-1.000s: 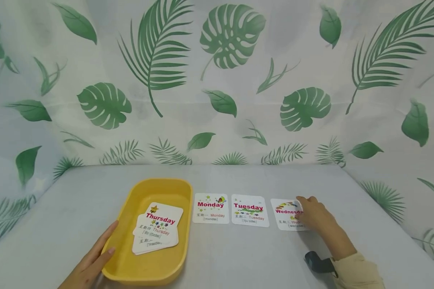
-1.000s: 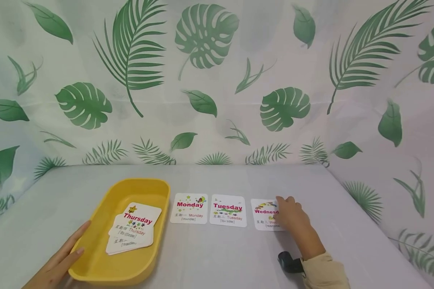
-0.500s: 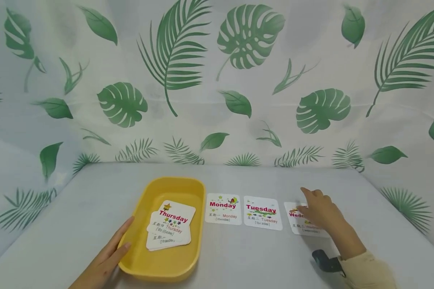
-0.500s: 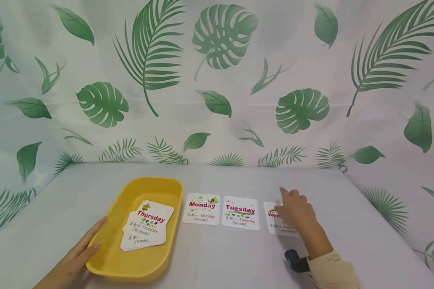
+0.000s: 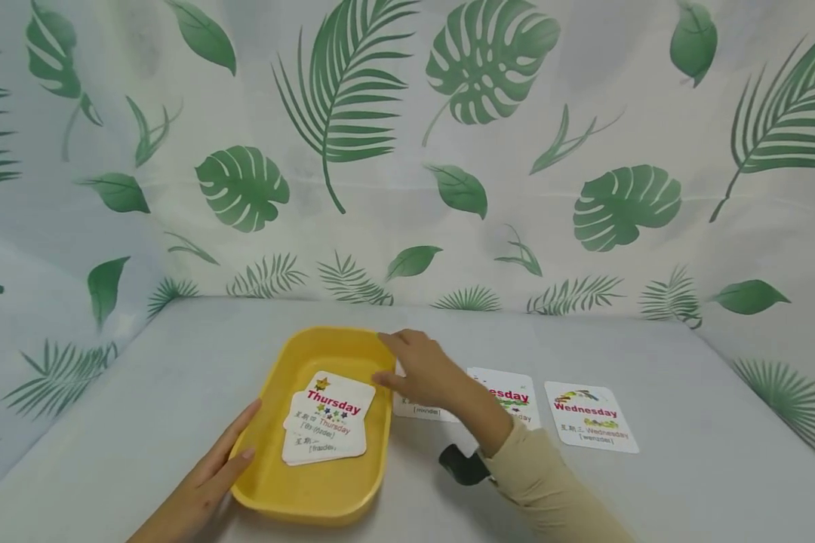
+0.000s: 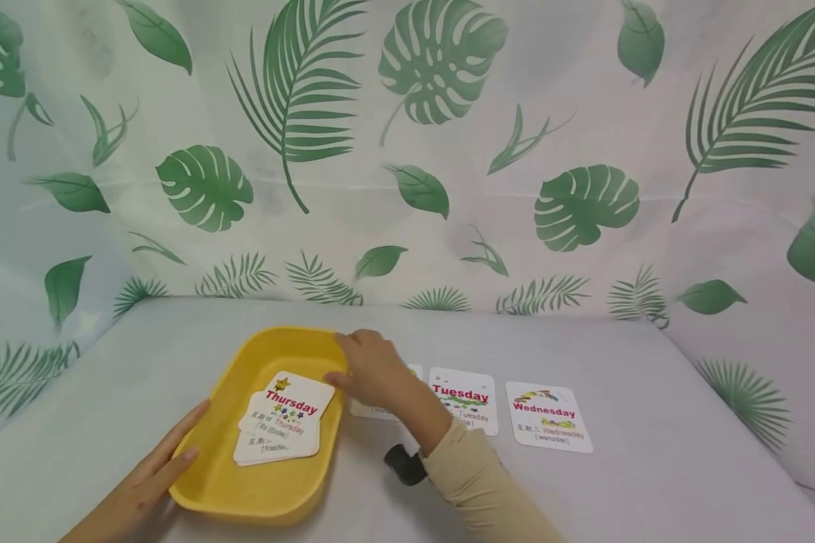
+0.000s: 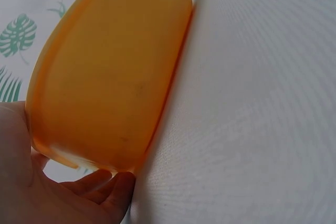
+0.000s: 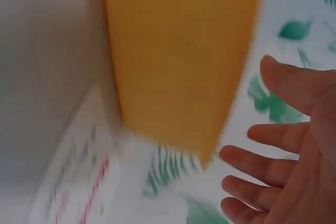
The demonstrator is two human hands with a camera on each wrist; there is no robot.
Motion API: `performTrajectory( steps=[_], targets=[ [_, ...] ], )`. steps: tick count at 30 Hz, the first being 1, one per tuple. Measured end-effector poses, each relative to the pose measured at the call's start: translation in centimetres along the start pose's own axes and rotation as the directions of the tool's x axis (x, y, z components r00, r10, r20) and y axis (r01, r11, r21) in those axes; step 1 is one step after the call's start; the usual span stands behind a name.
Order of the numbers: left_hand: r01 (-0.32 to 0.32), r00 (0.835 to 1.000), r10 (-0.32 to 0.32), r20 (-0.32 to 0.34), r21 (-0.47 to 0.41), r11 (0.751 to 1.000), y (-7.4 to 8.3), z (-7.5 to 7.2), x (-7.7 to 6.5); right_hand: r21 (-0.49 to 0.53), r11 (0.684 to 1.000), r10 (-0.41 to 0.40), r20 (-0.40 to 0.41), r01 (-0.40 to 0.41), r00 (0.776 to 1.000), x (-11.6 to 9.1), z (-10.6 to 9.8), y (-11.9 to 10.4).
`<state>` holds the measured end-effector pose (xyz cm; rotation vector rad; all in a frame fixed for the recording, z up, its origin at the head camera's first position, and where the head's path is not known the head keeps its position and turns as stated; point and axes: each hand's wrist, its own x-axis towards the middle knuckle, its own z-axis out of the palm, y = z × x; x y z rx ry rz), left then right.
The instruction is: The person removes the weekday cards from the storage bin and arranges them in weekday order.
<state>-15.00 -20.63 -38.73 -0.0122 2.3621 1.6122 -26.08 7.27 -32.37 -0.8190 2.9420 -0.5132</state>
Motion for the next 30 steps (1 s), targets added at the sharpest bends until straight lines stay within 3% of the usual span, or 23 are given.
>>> performTrajectory(
  steps=[3,7,12,17,23,30],
  targets=[
    [0.015,1.000,-0.015,-0.004,0.014,1.000,0.1,0.1,0.0,-0.119,0.992,-0.019,0.077,0.028,0.997,1.1,1.8,-2.1],
    [0.024,1.000,-0.024,0.008,0.004,1.000,0.2,0.2,0.2,-0.270,0.963,0.043,0.159,0.002,0.986,1.9,3.5,-3.7],
    [0.048,0.999,-0.048,0.019,-0.010,0.999,0.1,0.2,0.2,-0.387,0.921,0.134,0.188,-0.052,0.973,1.8,4.1,-4.7],
    [0.051,0.998,-0.051,0.024,-0.029,0.998,0.1,0.3,0.3,-0.464,0.885,0.142,0.189,-0.039,0.972,1.9,4.2,-5.0],
    [0.043,0.999,-0.042,0.018,-0.044,0.998,-0.1,0.2,0.3,-0.449,0.893,0.107,0.154,-0.027,0.982,1.9,4.6,-4.8],
    [0.042,0.999,-0.040,0.029,-0.055,0.998,-0.2,0.2,0.4,-0.271,0.961,0.071,0.056,-0.053,0.996,1.9,4.7,-4.4]
  ],
)
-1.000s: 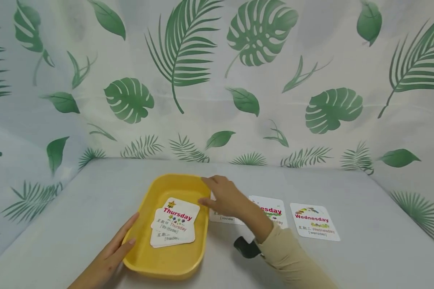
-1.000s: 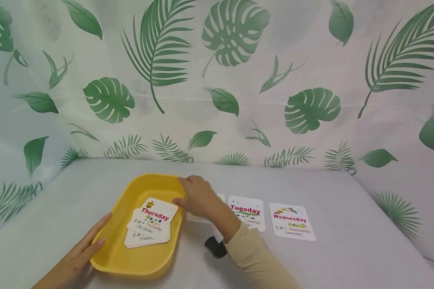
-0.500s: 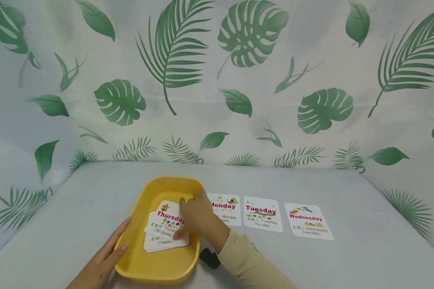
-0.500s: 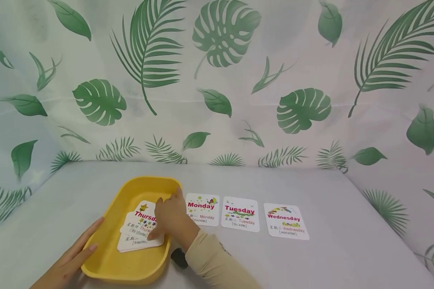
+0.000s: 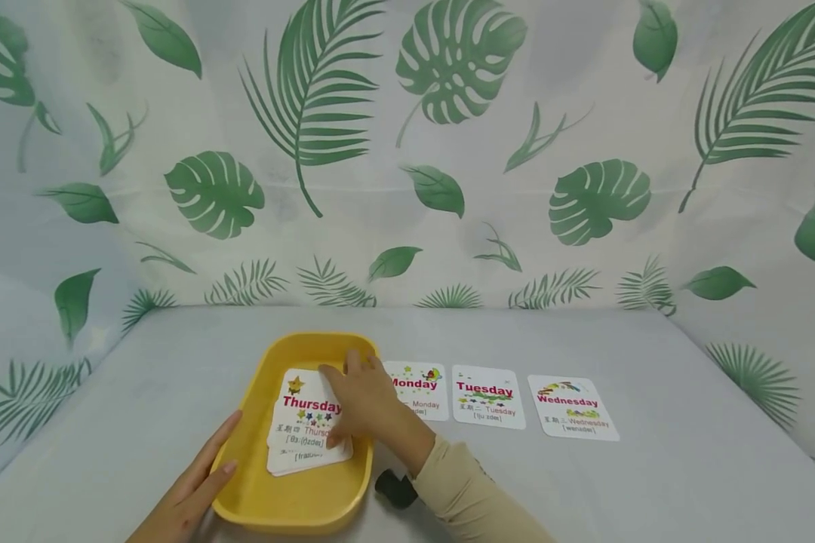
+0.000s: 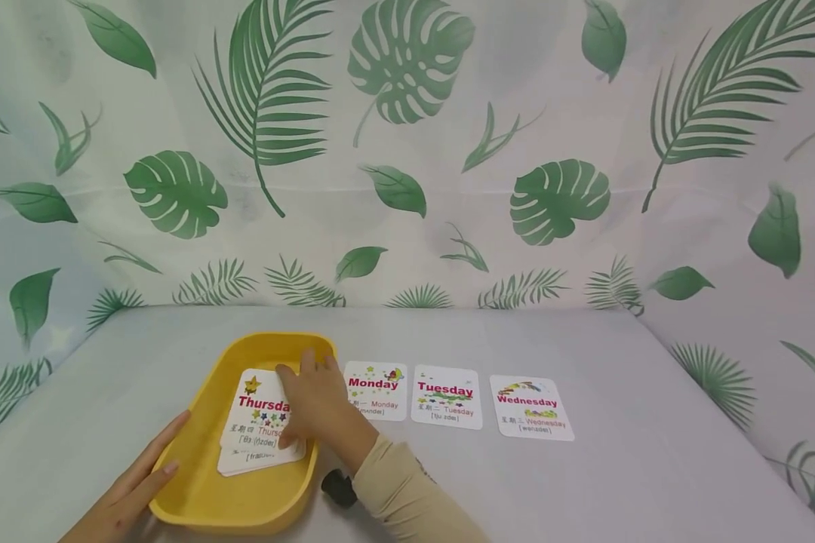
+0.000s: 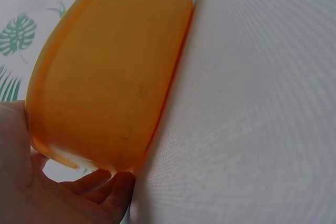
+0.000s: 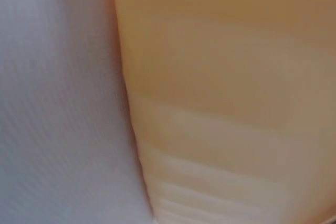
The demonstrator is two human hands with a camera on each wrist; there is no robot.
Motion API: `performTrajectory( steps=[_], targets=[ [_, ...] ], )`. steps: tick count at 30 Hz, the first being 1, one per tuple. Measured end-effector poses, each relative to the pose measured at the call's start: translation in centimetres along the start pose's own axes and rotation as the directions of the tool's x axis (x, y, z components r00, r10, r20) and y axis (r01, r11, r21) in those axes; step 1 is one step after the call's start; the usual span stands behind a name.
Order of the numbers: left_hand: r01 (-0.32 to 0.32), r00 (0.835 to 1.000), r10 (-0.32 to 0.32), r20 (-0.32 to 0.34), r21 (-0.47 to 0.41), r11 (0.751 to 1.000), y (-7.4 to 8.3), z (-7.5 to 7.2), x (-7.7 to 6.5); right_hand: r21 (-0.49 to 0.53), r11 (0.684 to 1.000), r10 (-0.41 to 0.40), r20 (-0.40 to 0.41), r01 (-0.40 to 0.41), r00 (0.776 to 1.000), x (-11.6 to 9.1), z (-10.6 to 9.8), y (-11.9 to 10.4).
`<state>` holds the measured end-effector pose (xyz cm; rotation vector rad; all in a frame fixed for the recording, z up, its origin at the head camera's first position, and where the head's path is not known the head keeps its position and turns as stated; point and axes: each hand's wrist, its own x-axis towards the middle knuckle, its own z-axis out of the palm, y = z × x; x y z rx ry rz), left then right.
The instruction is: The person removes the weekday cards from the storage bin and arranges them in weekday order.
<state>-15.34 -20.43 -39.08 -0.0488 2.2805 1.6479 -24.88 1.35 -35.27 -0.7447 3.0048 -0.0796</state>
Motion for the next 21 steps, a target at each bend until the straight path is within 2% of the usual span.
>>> performTrajectory(
  steps=[3,5,9,11,13,18,19,21],
  targets=[
    [-0.013,1.000,0.013,0.001,0.005,1.000,0.1,0.0,0.0,0.135,0.990,-0.023,-0.027,0.026,0.999,0.0,0.1,0.2],
    [-0.019,1.000,0.019,0.001,0.009,1.000,0.1,0.0,0.0,0.248,0.966,-0.056,-0.058,0.069,0.997,0.0,0.3,0.6],
    [-0.013,1.000,0.014,-0.008,0.022,1.000,0.0,0.0,0.0,0.434,0.880,-0.145,-0.141,0.193,0.979,-0.1,0.7,1.6],
    [-0.012,1.000,0.012,-0.012,0.022,1.000,-0.1,-0.1,-0.1,0.494,0.835,-0.176,-0.175,0.241,0.969,-0.2,0.9,2.0],
    [-0.009,1.000,0.009,-0.016,0.021,1.000,-0.1,-0.1,-0.1,0.522,0.809,-0.193,-0.199,0.270,0.961,-0.3,1.0,2.2],
    [0.000,1.000,0.001,-0.020,0.037,0.999,0.1,0.0,-0.2,0.593,0.767,-0.130,-0.230,0.245,0.964,-0.8,1.2,2.4],
    [-0.006,1.000,0.007,-0.023,0.044,0.999,0.1,0.0,-0.2,0.623,0.744,-0.106,-0.249,0.243,0.963,-0.9,1.3,2.5],
    [-0.015,0.999,0.016,-0.029,0.053,0.998,0.2,0.1,-0.3,0.694,0.675,-0.056,-0.290,0.251,0.955,-1.3,1.4,2.7]
  ],
)
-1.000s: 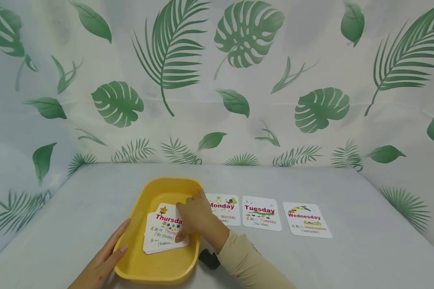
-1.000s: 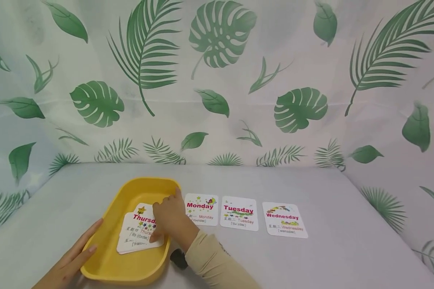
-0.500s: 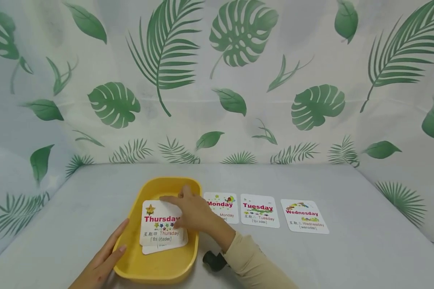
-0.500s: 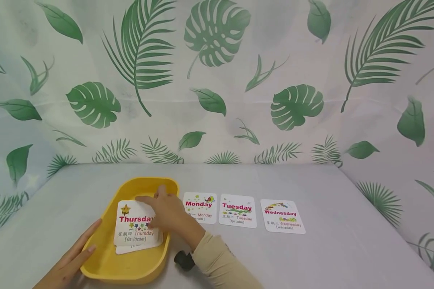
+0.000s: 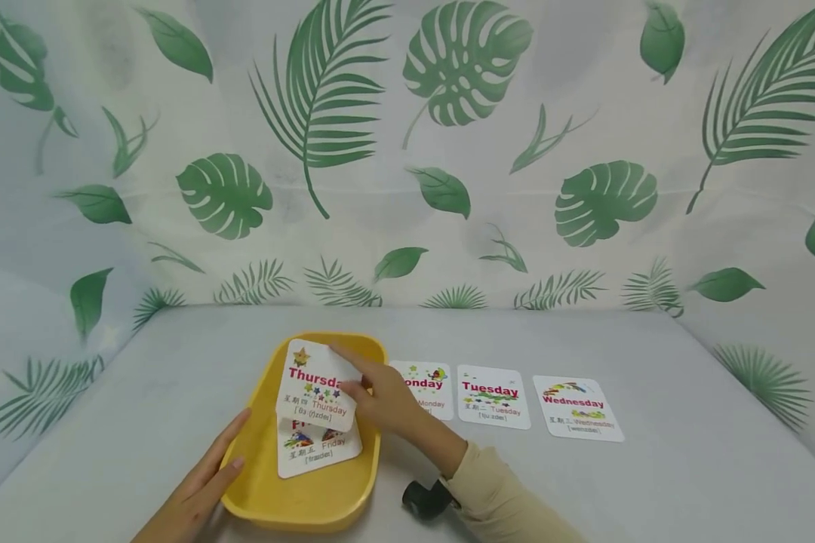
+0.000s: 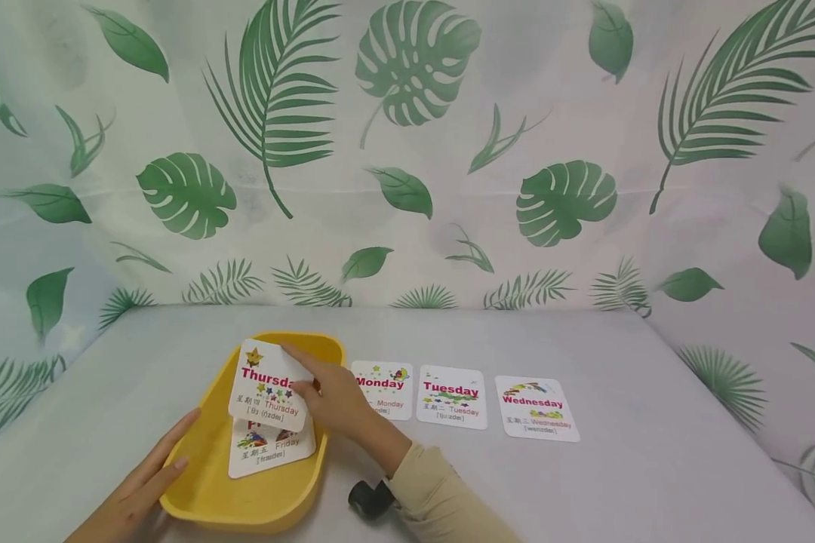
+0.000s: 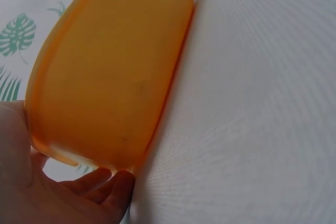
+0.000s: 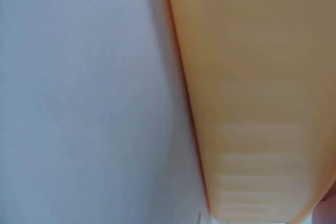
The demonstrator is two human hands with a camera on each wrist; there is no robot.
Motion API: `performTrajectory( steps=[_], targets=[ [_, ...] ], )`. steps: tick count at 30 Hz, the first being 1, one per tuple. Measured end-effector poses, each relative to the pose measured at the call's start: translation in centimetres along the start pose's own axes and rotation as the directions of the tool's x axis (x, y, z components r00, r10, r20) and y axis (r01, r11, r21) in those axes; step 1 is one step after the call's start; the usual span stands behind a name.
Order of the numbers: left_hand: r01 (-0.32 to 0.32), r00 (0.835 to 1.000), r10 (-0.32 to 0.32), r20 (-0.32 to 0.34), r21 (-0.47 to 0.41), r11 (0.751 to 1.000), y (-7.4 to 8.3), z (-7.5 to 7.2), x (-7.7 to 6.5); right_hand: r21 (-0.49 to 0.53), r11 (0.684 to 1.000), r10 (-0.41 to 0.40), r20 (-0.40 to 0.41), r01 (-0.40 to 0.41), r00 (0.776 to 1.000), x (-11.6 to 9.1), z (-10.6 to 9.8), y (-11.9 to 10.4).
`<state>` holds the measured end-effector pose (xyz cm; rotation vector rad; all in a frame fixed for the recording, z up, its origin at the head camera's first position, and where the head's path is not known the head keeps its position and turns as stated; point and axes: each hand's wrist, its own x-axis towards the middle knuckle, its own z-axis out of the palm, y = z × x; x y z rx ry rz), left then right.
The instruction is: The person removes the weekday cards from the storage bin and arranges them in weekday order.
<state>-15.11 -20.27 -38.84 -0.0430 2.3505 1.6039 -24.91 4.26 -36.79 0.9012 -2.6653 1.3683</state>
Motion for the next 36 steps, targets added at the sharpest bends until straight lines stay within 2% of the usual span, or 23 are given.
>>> performTrajectory(
  steps=[3,5,9,13,16,18,20,23,27,30,33,36],
  targets=[
    [-0.012,1.000,0.012,-0.007,0.005,1.000,0.1,0.1,0.0,0.168,0.986,0.007,-0.091,0.008,0.996,-0.7,-0.5,0.1],
    [-0.009,1.000,0.009,-0.010,0.006,1.000,0.1,0.1,0.1,0.245,0.970,0.025,-0.133,0.008,0.991,-1.2,-1.0,0.2],
    [0.008,1.000,-0.008,-0.008,0.012,1.000,0.2,0.1,0.1,0.331,0.943,0.104,-0.169,-0.043,0.980,-2.7,-2.6,0.8],
    [0.021,1.000,-0.021,0.001,0.014,1.000,0.2,0.1,0.1,0.358,0.919,0.235,-0.152,-0.168,0.960,-4.5,-4.6,1.9],
    [0.015,1.000,-0.016,0.007,0.016,1.000,0.2,0.0,0.0,0.338,0.892,0.347,-0.085,-0.300,0.934,-5.6,-6.1,2.7],
    [0.008,1.000,-0.008,0.008,0.017,1.000,0.1,0.0,0.0,0.325,0.874,0.384,-0.008,-0.361,0.923,-6.2,-7.3,3.2],
    [0.002,1.000,-0.002,0.010,0.017,1.000,0.1,-0.1,0.0,0.312,0.869,0.385,0.064,-0.385,0.921,-6.8,-8.3,3.6],
    [-0.010,1.000,0.010,0.007,0.021,1.000,0.1,-0.1,0.0,0.302,0.882,0.339,0.125,-0.361,0.932,-7.4,-9.5,4.1],
    [-0.016,1.000,0.016,0.005,0.024,1.000,0.0,-0.1,0.0,0.272,0.899,0.321,0.128,-0.345,0.938,-7.6,-10.0,4.1],
    [-0.011,1.000,0.011,0.006,0.024,1.000,0.0,-0.2,0.0,0.217,0.905,0.347,0.124,-0.367,0.930,-7.5,-9.7,3.7],
    [-0.014,1.000,0.014,0.005,0.028,1.000,0.0,-0.2,0.0,0.144,0.900,0.396,0.119,-0.411,0.910,-7.5,-9.2,3.1],
    [-0.022,1.000,0.022,0.007,0.028,0.999,0.0,-0.2,-0.1,0.101,0.905,0.400,0.138,-0.414,0.906,-7.6,-8.8,3.0]
  ],
)
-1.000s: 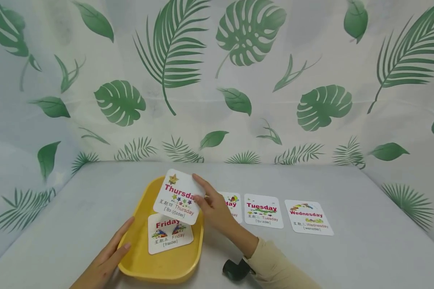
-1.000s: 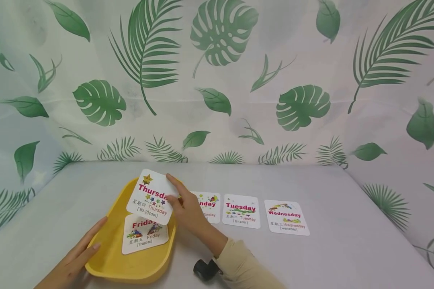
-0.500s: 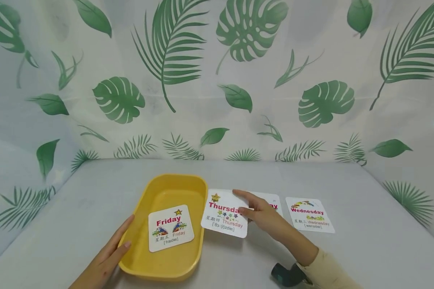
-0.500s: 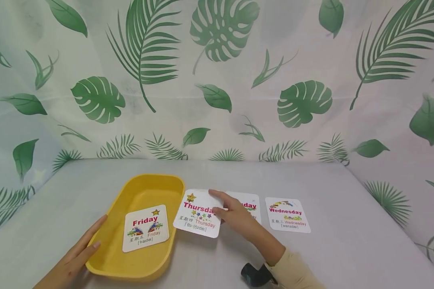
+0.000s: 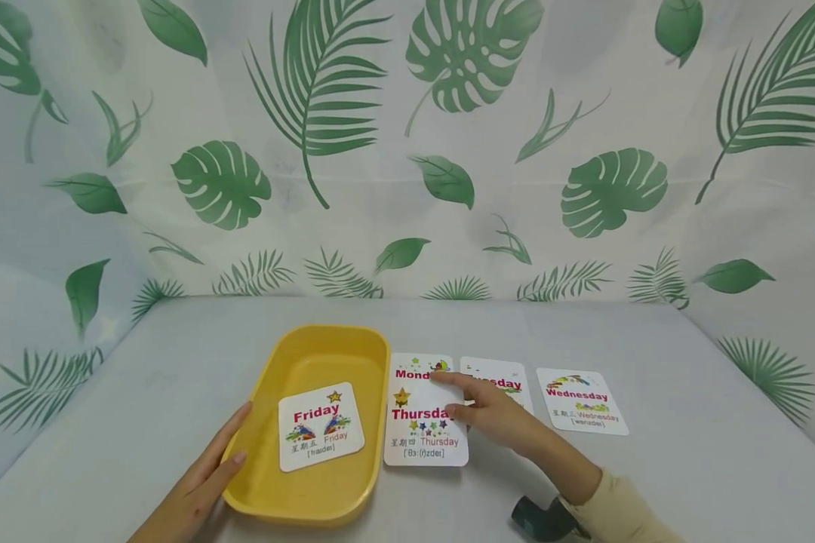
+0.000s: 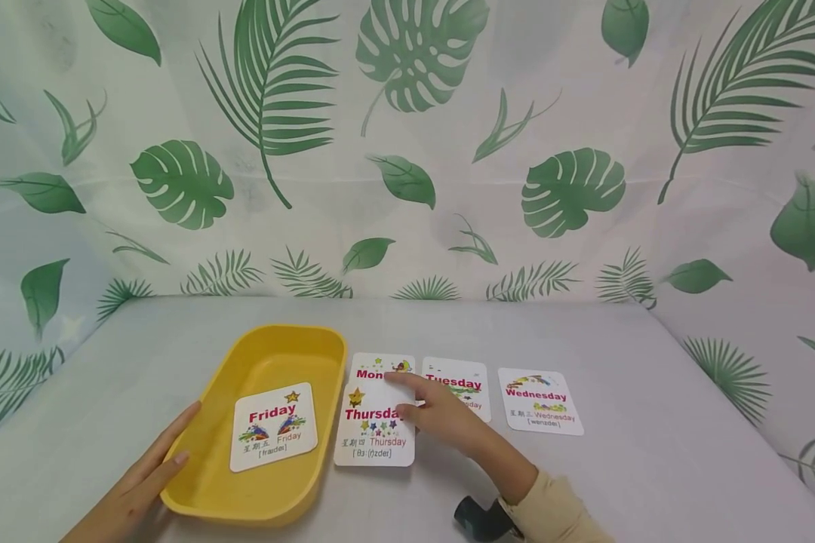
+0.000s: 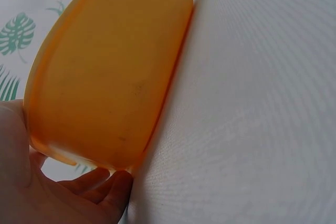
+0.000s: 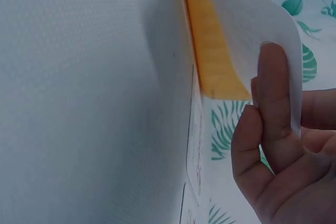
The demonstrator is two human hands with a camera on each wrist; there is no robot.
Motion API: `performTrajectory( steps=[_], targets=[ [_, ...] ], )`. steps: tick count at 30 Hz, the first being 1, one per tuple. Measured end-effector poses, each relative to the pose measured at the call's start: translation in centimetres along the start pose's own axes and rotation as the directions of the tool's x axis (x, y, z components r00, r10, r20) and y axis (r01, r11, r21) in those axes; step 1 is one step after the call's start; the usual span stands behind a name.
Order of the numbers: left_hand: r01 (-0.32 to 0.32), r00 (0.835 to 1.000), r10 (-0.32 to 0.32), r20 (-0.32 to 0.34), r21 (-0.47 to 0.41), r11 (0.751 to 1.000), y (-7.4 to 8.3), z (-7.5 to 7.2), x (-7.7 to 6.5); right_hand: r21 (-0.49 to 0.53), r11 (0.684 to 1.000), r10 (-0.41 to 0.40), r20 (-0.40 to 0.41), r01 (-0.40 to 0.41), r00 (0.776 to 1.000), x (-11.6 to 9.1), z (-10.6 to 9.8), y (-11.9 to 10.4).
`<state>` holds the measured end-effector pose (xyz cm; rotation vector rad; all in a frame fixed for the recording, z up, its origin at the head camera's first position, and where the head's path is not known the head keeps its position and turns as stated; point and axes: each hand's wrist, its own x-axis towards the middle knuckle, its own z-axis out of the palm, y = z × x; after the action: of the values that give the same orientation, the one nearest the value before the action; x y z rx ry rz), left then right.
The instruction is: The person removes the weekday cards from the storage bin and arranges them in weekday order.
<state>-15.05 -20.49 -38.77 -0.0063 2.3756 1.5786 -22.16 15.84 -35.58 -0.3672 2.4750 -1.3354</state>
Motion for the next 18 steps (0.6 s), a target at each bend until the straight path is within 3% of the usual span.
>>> performTrajectory(
  steps=[7,18],
  targets=[
    [0.007,1.000,-0.007,0.005,-0.001,1.000,0.07,0.04,0.04,-0.078,0.996,-0.023,0.098,0.031,0.995,-0.11,0.51,0.45],
    [-0.013,1.000,0.013,-0.010,0.030,0.999,-0.12,0.02,-0.09,-0.132,0.989,-0.038,0.186,0.063,0.982,-0.25,0.66,0.46]
  ],
)
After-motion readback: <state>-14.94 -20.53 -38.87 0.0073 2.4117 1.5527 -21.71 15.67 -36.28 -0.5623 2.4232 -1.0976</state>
